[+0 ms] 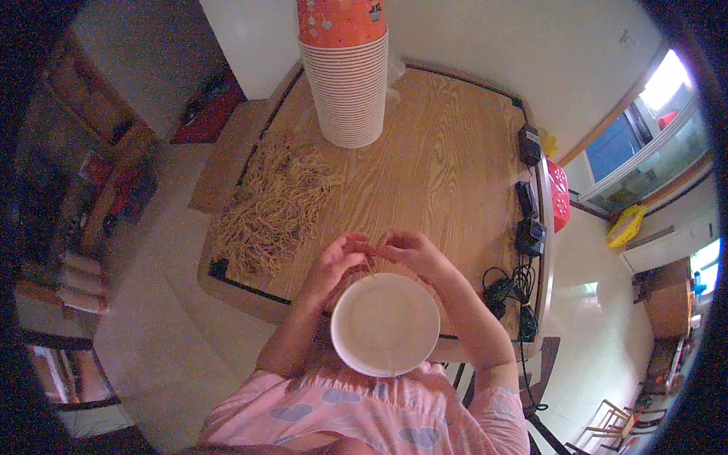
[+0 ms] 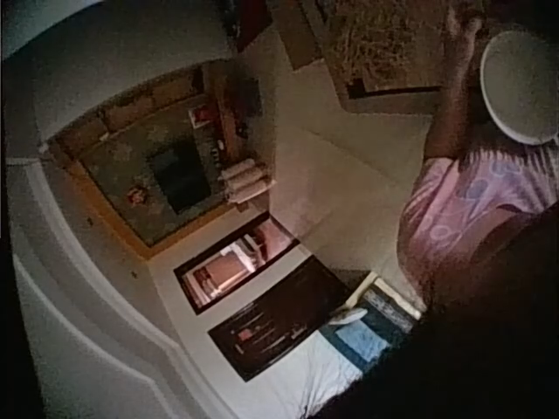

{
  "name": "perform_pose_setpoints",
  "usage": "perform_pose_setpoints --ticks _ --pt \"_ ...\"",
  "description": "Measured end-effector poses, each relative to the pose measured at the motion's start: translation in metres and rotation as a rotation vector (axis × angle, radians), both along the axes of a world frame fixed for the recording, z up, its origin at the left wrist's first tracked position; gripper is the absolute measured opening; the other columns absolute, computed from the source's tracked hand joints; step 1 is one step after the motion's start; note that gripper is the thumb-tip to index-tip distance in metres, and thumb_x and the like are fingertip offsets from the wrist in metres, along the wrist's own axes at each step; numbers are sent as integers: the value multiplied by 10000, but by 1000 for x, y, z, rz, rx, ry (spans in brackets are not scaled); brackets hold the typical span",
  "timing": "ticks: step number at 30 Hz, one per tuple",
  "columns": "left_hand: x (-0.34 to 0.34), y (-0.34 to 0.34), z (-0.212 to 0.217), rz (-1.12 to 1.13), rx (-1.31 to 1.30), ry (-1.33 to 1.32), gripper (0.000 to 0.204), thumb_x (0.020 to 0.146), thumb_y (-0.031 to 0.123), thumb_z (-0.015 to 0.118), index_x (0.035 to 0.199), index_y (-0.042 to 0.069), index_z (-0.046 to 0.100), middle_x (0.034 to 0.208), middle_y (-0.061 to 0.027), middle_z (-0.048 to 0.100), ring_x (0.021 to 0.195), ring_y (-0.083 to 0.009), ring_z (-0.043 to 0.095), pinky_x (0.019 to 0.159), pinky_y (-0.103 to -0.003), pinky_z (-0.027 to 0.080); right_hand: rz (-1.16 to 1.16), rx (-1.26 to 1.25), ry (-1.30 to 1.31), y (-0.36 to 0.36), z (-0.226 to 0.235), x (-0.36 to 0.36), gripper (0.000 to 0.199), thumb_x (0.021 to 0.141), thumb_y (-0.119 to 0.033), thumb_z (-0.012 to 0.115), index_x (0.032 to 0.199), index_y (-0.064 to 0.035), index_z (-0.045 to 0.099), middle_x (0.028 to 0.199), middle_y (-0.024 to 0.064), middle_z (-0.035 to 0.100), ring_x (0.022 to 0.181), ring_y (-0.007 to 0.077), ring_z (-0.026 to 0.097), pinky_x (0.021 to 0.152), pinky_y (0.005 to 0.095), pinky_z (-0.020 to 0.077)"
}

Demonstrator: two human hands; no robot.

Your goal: Manually assembling or packaging paper cups with filler material.

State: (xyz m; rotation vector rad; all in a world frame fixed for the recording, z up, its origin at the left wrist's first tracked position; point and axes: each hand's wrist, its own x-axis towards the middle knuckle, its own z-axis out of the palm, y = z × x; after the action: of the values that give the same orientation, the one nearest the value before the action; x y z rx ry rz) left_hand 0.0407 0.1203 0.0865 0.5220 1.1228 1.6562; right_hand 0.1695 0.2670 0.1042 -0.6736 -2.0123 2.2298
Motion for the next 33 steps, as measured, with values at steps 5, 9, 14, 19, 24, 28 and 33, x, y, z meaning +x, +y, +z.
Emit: perform_pose_setpoints --ticks 5,9,14,19,24,28,33 --pt "5 12 4 -126 -96 19 192 821 125 615 972 11 584 884 -37 612 819 -105 572 699 -240 469 -77 -77 58 -1 -5 0 120 825 -150 612 860 -36 618 798 -22 583 758 69 504 690 223 402" --pt "3 14 -10 -106 -79 90 133 812 122 632 883 10 623 799 -31 625 734 -101 579 671 -231 466 -182 -67 68 -3 9 -2 68 825 -101 593 836 -34 589 780 -5 565 714 72 498 672 217 402" --pt "7 20 -6 -77 -106 122 109 800 102 643 850 5 637 773 -36 637 701 -98 589 660 -231 472 -229 11 105 6 7 1 69 812 -102 608 826 -36 595 762 -13 565 709 70 496 661 211 392" --pt "3 25 -2 -27 -90 219 104 785 97 636 856 21 644 787 -44 641 741 -127 600 714 -264 474 -239 88 64 12 5 1 100 807 -151 631 805 -55 603 752 -34 567 720 74 507 643 224 389" --pt "0 22 -4 10 -105 284 92 794 78 638 834 -5 639 735 -48 639 685 -104 596 660 -233 474 -208 382 216 21 29 1 199 776 -124 657 941 -66 564 868 3 563 804 137 535 711 253 417" --pt "-1 22 0 -24 -120 223 96 794 86 639 817 -7 637 730 -48 637 674 -99 587 654 -228 468 103 810 218 4 50 -5 310 749 -58 643 1029 -77 509 992 75 537 892 235 552 757 333 463" --pt "-1 21 10 -49 -150 295 109 794 98 643 824 -7 635 723 -46 633 664 -96 582 643 -230 467 221 1075 213 10 53 -5 123 755 -64 612 862 -50 553 855 101 550 808 290 557 680 379 474"
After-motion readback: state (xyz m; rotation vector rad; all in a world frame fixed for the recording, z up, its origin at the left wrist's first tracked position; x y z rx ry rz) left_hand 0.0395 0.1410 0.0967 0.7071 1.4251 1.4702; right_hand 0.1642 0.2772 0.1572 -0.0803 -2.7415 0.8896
